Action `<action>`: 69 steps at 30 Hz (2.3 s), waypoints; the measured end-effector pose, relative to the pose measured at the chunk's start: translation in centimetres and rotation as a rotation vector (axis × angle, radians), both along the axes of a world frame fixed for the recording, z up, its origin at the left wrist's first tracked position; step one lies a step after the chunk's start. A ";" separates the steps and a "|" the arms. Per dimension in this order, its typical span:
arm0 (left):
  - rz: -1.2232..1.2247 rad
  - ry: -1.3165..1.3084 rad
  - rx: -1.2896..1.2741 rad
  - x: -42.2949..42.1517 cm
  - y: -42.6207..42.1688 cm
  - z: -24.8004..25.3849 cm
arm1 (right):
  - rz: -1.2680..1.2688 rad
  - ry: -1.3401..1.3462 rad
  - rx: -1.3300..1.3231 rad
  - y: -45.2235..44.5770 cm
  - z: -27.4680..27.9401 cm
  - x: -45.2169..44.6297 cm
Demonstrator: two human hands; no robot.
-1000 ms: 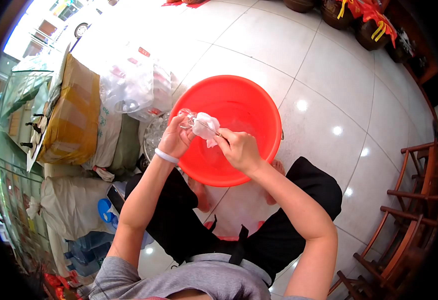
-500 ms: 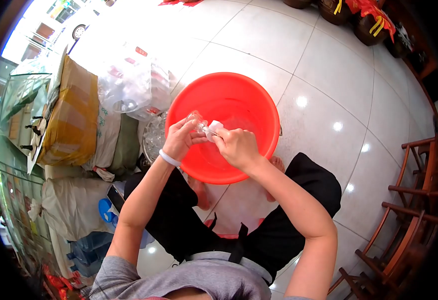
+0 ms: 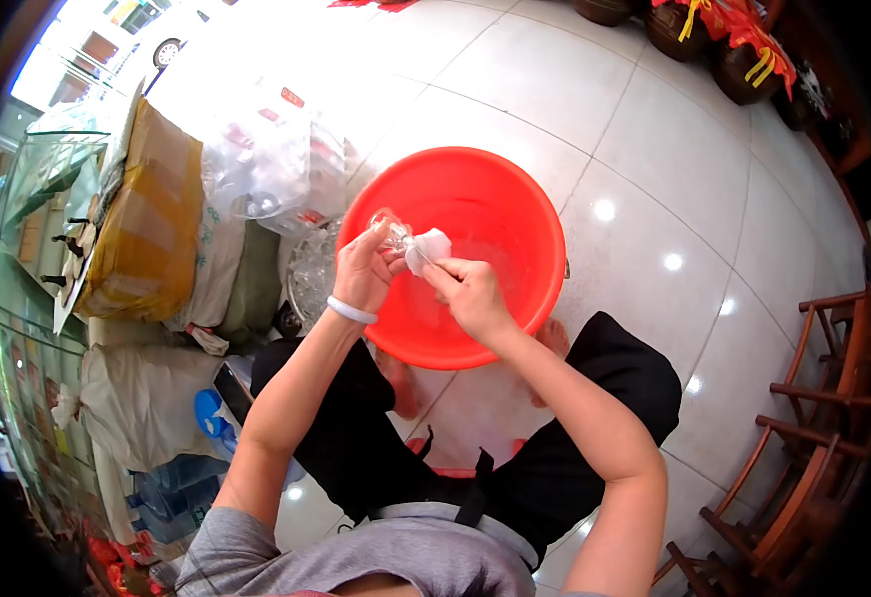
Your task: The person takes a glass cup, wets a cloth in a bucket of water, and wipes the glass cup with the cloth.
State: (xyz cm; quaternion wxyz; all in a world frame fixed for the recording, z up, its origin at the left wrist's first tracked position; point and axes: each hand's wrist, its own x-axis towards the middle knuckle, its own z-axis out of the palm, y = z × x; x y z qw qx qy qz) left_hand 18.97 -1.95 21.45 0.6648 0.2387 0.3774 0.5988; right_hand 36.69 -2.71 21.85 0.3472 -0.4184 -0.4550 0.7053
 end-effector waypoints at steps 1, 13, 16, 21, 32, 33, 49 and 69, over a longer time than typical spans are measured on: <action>0.021 -0.005 -0.019 -0.4 0.1 -0.1 | -0.054 -0.391 0.500 0.1 -0.2 -0.1; -0.033 0.069 -0.080 -0.6 -0.7 0.1 | 0.114 -0.236 0.466 0.4 0.1 0.9; -0.035 0.028 0.010 -0.4 -0.7 0.3 | 0.126 0.147 -0.169 0.1 1.5 0.8; -0.001 -0.033 0.106 0.3 -0.4 1.4 | 0.114 0.487 -0.463 -0.4 1.0 0.8; -0.334 0.422 -0.157 -3.0 0.0 1.1 | 0.123 -0.834 0.987 0.7 1.1 1.1; -0.321 0.401 -0.203 -3.0 0.0 0.7 | 0.123 -0.835 0.986 0.8 1.1 1.0; -0.247 0.367 0.064 -1.9 -0.2 2.1 | 0.130 -0.008 0.106 0.4 -1.3 0.1; -0.125 0.483 0.127 0.0 -0.9 2.0 | 0.125 -0.329 0.244 -0.6 -1.1 -0.4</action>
